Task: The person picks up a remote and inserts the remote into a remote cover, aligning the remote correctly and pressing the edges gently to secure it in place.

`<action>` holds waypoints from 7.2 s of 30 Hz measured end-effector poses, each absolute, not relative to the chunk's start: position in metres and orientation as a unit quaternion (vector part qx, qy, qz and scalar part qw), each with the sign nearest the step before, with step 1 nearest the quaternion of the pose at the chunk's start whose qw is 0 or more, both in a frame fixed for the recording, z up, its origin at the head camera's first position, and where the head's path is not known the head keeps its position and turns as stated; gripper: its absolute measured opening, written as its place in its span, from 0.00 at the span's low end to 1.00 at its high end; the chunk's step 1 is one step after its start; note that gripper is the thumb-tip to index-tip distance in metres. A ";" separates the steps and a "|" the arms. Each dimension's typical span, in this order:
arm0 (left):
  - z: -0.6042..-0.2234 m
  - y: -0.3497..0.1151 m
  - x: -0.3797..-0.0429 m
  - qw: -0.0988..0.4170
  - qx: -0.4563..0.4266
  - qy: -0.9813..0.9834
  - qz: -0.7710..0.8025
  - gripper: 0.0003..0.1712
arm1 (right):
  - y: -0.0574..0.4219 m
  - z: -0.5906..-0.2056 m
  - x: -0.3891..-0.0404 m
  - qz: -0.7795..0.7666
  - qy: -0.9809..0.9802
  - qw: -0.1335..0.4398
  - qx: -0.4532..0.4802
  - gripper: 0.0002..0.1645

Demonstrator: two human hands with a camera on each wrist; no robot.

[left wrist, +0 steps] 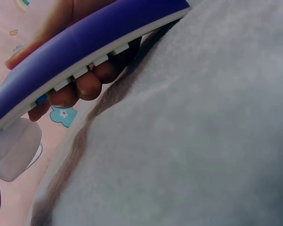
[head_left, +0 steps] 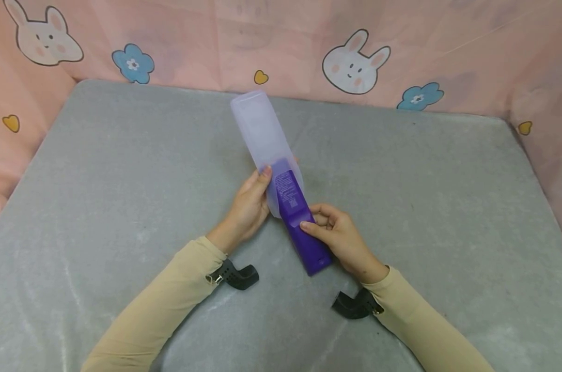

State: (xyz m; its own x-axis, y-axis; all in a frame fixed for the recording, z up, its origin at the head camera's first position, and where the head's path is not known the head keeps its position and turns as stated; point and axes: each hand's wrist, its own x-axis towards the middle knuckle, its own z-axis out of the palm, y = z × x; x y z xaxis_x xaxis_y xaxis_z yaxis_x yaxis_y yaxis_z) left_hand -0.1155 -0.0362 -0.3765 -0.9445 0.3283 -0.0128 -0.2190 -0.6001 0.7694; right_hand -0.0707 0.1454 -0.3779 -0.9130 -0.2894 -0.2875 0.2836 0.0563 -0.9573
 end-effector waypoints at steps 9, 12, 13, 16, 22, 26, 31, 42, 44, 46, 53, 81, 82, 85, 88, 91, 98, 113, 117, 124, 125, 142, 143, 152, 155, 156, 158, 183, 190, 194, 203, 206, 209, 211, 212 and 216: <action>-0.373 -0.039 -0.117 0.167 0.047 0.443 0.880 0.25 | 0.145 -0.378 -0.070 -0.688 0.696 0.206 0.002 0.17; -0.370 -0.045 -0.122 0.159 0.026 0.453 0.877 0.22 | 0.145 -0.378 -0.070 -0.684 0.700 0.203 -0.001 0.18; -0.369 -0.047 -0.124 0.153 0.021 0.454 0.877 0.22 | 0.146 -0.378 -0.071 -0.681 0.704 0.203 -0.004 0.18; -0.369 -0.053 -0.128 0.144 0.016 0.458 0.877 0.21 | 0.146 -0.378 -0.071 -0.669 0.715 0.205 -0.014 0.19; -0.370 -0.053 -0.130 0.148 0.005 0.452 0.880 0.21 | 0.146 -0.378 -0.071 -0.660 0.723 0.204 -0.016 0.18; -0.372 -0.050 -0.129 0.145 0.001 0.431 0.891 0.21 | 0.145 -0.378 -0.070 -0.665 0.721 0.194 0.000 0.18; -0.372 -0.048 -0.127 0.141 0.018 0.419 0.897 0.23 | 0.145 -0.379 -0.069 -0.672 0.720 0.174 0.006 0.17; -0.373 -0.046 -0.125 0.149 0.037 0.411 0.898 0.24 | 0.144 -0.379 -0.069 -0.682 0.713 0.165 0.011 0.16; -0.372 -0.046 -0.124 0.156 0.040 0.416 0.895 0.24 | 0.144 -0.379 -0.069 -0.684 0.710 0.164 0.011 0.16; -0.372 -0.046 -0.123 0.162 0.046 0.418 0.893 0.25 | 0.144 -0.379 -0.068 -0.688 0.707 0.164 0.011 0.16; -0.373 -0.045 -0.122 0.167 0.059 0.420 0.890 0.25 | 0.144 -0.380 -0.067 -0.696 0.699 0.163 0.019 0.15; -0.364 -0.059 -0.129 0.126 0.074 0.464 0.874 0.24 | 0.147 -0.380 -0.072 -0.687 0.693 0.218 -0.030 0.15; -0.364 -0.059 -0.129 0.126 0.075 0.465 0.873 0.24 | 0.147 -0.380 -0.071 -0.687 0.692 0.217 -0.030 0.15; -0.365 -0.058 -0.129 0.127 0.079 0.464 0.873 0.24 | 0.147 -0.380 -0.071 -0.688 0.692 0.216 -0.028 0.14; -0.365 -0.058 -0.129 0.130 0.079 0.465 0.872 0.24 | 0.147 -0.380 -0.071 -0.689 0.692 0.215 -0.026 0.14; -0.365 -0.057 -0.129 0.136 0.075 0.463 0.873 0.24 | 0.147 -0.380 -0.071 -0.691 0.690 0.214 -0.024 0.15; -0.364 -0.056 -0.128 0.143 0.066 0.452 0.878 0.25 | 0.146 -0.380 -0.071 -0.699 0.682 0.213 -0.018 0.15; -0.366 -0.053 -0.126 0.156 0.073 0.443 0.880 0.25 | 0.147 -0.379 -0.071 -0.705 0.677 0.213 -0.013 0.15; -0.365 -0.052 -0.125 0.158 0.072 0.444 0.879 0.25 | 0.146 -0.380 -0.071 -0.706 0.676 0.212 -0.013 0.15; -0.366 -0.051 -0.124 0.160 0.075 0.447 0.877 0.26 | 0.147 -0.380 -0.071 -0.705 0.676 0.212 -0.015 0.15; -0.366 -0.051 -0.124 0.160 0.075 0.447 0.877 0.26 | 0.147 -0.380 -0.071 -0.705 0.676 0.212 -0.016 0.15; -0.366 -0.052 -0.127 0.158 0.067 0.433 0.885 0.23 | 0.147 -0.380 -0.072 -0.695 0.685 0.220 -0.020 0.15; -0.365 -0.053 -0.127 0.153 0.065 0.434 0.885 0.23 | 0.147 -0.380 -0.072 -0.692 0.687 0.221 -0.022 0.16; -0.356 -0.064 -0.132 0.124 0.065 0.430 0.892 0.23 | 0.147 -0.379 -0.073 -0.669 0.707 0.224 -0.043 0.18; -0.354 -0.066 -0.133 0.119 0.066 0.425 0.895 0.23 | 0.147 -0.379 -0.073 -0.666 0.711 0.222 -0.051 0.17; -0.353 -0.067 -0.133 0.117 0.067 0.423 0.896 0.23 | 0.147 -0.379 -0.073 -0.665 0.711 0.222 -0.053 0.17; -0.352 -0.068 -0.134 0.112 0.070 0.419 0.899 0.23 | 0.147 -0.379 -0.073 -0.663 0.713 0.223 -0.055 0.17; -0.354 -0.068 -0.133 0.121 0.082 0.424 0.894 0.25 | 0.147 -0.380 -0.073 -0.659 0.714 0.230 -0.060 0.15; -0.354 -0.067 -0.132 0.121 0.083 0.432 0.890 0.25 | 0.148 -0.381 -0.073 -0.660 0.713 0.229 -0.060 0.14; -0.354 -0.066 -0.132 0.121 0.085 0.436 0.888 0.25 | 0.148 -0.381 -0.073 -0.659 0.714 0.229 -0.061 0.14; -0.353 -0.065 -0.131 0.126 0.082 0.434 0.888 0.25 | 0.148 -0.379 -0.073 -0.659 0.712 0.235 -0.061 0.15; -0.354 -0.064 -0.130 0.128 0.080 0.432 0.889 0.26 | 0.148 -0.379 -0.073 -0.659 0.711 0.237 -0.059 0.15; -0.355 -0.064 -0.130 0.129 0.081 0.431 0.889 0.26 | 0.148 -0.380 -0.073 -0.660 0.710 0.238 -0.057 0.15; -0.355 -0.064 -0.130 0.130 0.082 0.432 0.889 0.26 | 0.148 -0.380 -0.073 -0.661 0.710 0.238 -0.055 0.15; -0.355 -0.063 -0.130 0.131 0.083 0.433 0.888 0.26 | 0.148 -0.380 -0.073 -0.661 0.709 0.238 -0.054 0.15; -0.356 -0.063 -0.130 0.133 0.081 0.433 0.888 0.26 | 0.148 -0.381 -0.073 -0.662 0.709 0.238 -0.051 0.15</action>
State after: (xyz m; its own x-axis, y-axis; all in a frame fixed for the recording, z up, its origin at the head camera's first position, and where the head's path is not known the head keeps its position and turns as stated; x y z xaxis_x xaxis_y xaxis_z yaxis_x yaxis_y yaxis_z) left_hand -0.1295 -0.0627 -0.3557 -0.9512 0.3071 0.0284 -0.1666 -0.5891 0.7907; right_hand -0.0731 0.1476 -0.3805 -0.8817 -0.3869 -0.2700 0.2425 0.1192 -0.9628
